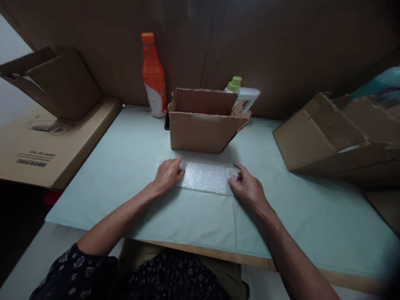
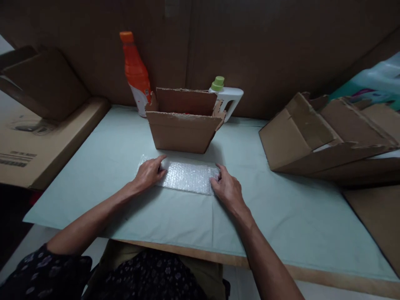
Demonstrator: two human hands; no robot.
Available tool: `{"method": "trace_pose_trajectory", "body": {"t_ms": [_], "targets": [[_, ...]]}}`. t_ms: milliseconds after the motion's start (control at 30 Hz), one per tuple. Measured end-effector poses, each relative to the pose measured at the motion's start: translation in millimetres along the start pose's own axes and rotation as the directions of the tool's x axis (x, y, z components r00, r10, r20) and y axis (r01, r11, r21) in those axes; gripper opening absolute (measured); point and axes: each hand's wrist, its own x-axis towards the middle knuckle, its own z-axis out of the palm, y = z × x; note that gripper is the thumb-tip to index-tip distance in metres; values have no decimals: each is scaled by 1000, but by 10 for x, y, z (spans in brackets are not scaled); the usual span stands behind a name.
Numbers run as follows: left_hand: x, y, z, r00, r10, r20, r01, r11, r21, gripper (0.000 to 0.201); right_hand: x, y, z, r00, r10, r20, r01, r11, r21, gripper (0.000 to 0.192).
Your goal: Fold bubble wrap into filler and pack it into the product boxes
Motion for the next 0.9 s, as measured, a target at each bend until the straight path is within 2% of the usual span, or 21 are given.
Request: {"method": "trace_pose_trajectory", "body": {"t_ms": [100,167,267,367,500,633,800,900], "targets": [[-107,-143,-67,995,39,-92,-29,995,100,53,27,-3,12,982,-169,-89,152,973,-171,55],[-180,-292,-119,986,9,-164,17,987,158,56,82,-72,28,955,-272,-115,239,941,-239,50],[-229,-474,-151,981,-93,-173,121,980,160,48,223,-226,97,931,-362,-51,332,896,-294,42],[-203,-513,-127,982,-134,-131,148,984,102,30,327,-358,175,925,-374,58,374,881,-289,30],[-138,-424,-98,990,-103,-95,111,990,84,8,232,-468,150,942,-293,164,323,923,-210,16],[-80,-363,-135,994,-90,-64,96,992,85,12,-30,-557,-2,941,-179,287,219,969,-113,12],[33,-307,-163,1000,-10,-20,12,997,81,40,-337,-600,-95,912,-112,395,103,994,44,29],[146,-205,-112,996,92,9,-93,991,95,45,-554,-624,-35,888,-136,440,61,982,180,49]]}}
